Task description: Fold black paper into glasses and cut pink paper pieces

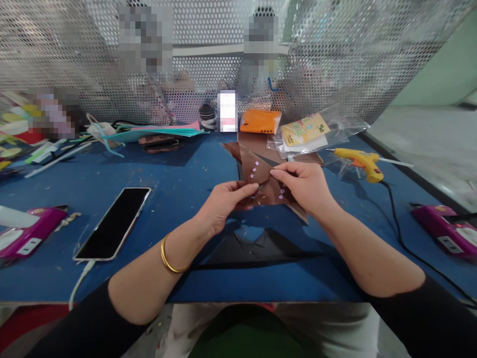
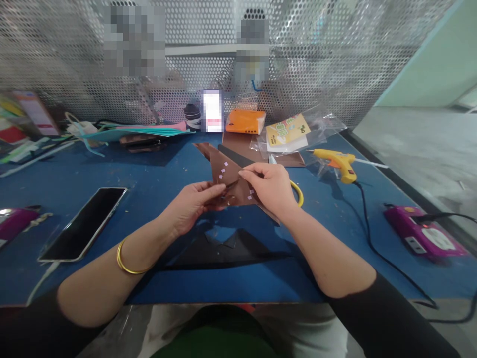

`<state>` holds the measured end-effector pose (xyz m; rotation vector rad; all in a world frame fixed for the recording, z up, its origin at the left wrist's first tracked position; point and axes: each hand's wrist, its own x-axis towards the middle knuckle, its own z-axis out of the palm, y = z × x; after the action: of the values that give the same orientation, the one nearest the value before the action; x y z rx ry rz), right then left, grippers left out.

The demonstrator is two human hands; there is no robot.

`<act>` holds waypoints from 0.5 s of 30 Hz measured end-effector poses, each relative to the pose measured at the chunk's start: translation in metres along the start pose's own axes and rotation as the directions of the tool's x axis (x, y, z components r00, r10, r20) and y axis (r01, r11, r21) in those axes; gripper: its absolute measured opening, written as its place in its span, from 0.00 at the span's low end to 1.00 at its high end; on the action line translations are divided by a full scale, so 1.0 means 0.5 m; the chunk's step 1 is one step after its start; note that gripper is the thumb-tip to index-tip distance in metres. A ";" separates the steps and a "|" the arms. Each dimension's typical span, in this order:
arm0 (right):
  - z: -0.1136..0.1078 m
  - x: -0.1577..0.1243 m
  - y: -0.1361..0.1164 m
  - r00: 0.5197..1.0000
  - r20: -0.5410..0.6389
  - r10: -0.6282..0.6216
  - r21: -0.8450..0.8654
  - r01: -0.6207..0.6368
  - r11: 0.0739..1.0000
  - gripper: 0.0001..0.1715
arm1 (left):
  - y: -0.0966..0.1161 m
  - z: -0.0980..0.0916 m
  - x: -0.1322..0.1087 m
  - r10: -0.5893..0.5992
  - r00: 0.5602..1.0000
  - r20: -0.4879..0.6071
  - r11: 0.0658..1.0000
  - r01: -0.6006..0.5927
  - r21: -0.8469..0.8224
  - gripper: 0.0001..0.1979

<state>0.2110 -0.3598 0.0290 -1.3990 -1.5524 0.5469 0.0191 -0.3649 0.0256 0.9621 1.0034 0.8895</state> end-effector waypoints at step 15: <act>-0.001 0.001 0.001 0.995 0.098 -0.016 0.024 0.014 1.000 0.13 | 0.001 0.003 0.000 0.083 0.996 0.031 0.986 -0.087 0.142 0.08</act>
<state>0.2115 -0.3595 0.0290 -1.3593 -1.6281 0.6303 0.0204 -0.3651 0.0265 1.1419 1.0210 0.8826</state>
